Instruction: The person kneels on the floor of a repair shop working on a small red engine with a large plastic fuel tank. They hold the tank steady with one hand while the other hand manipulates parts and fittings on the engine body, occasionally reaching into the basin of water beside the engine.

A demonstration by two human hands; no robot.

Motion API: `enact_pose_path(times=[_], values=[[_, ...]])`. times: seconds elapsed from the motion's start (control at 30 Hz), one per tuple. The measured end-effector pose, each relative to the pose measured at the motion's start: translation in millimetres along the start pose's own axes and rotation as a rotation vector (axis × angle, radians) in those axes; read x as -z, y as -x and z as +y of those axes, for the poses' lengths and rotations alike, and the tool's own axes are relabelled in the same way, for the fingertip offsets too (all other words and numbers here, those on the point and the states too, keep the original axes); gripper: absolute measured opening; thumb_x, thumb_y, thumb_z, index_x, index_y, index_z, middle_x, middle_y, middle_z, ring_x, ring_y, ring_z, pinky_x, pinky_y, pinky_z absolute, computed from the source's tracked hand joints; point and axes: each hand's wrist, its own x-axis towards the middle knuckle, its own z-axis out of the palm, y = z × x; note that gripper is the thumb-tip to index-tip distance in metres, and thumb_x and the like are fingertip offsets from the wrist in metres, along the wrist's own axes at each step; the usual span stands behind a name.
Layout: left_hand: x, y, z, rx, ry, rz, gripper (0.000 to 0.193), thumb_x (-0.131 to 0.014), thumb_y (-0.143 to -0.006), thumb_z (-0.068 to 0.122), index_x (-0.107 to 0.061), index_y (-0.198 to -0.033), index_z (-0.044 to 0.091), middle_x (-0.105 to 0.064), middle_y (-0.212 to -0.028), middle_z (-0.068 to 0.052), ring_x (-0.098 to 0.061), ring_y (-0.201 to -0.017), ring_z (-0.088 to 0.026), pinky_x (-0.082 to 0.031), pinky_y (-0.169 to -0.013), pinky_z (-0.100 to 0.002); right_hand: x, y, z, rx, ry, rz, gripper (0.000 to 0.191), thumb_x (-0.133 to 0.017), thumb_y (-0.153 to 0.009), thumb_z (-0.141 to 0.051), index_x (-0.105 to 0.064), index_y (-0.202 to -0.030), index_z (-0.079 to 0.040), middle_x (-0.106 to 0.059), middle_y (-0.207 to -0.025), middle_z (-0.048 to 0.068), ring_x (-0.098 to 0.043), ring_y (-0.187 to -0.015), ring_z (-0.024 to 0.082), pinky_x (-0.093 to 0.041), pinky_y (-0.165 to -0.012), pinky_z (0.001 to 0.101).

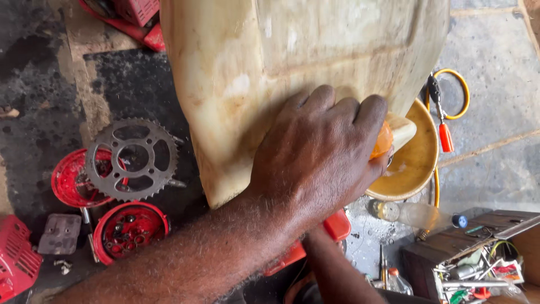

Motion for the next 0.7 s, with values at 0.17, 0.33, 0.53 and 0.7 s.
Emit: enact_pose_path(times=[0.17,0.33,0.53,0.7], values=[[0,1,-1,-0.005,-0.012,0.033,0.048,-0.085,-0.074,0.038,-0.060,-0.101,0.008,-0.068,-0.080,-0.006,-0.066,-0.086,-0.027,-0.053,-0.078,-0.046,-28,1,6,0.045,-0.062,-0.035,0.030,-0.053,-0.100,-0.022,-0.067,-0.124,-0.010,-0.068,-0.127,0.012,-0.064,-0.120,0.026,-0.051,-0.102,0.0406],[-1,0,-1,-0.001,-0.003,-0.010,0.048,-0.085,-0.073,0.040,-0.060,-0.099,0.009,-0.068,-0.079,-0.008,-0.066,-0.087,-0.028,-0.053,-0.077,-0.047,-52,5,12,0.079,-0.093,-0.066,0.030,-0.053,-0.100,-0.022,-0.068,-0.123,-0.010,-0.069,-0.127,0.013,-0.065,-0.120,0.028,-0.051,-0.103,0.0414],[0,2,-1,-0.028,0.007,-0.009,0.045,-0.085,-0.076,0.037,-0.060,-0.101,0.008,-0.069,-0.080,-0.007,-0.066,-0.088,-0.028,-0.053,-0.078,-0.047,-70,9,12,0.127,-0.125,-0.091,0.030,-0.052,-0.100,-0.022,-0.069,-0.121,-0.009,-0.070,-0.126,0.014,-0.065,-0.120,0.029,-0.051,-0.104,0.0423],[-1,1,0,-0.019,-0.006,0.020,0.044,-0.084,-0.075,0.038,-0.061,-0.097,0.008,-0.069,-0.080,-0.008,-0.066,-0.089,-0.030,-0.053,-0.077,-0.048,-99,9,14,0.132,-0.168,-0.113,0.030,-0.052,-0.100,-0.022,-0.069,-0.120,-0.009,-0.070,-0.126,0.015,-0.066,-0.120,0.031,-0.051,-0.105,0.0431]])
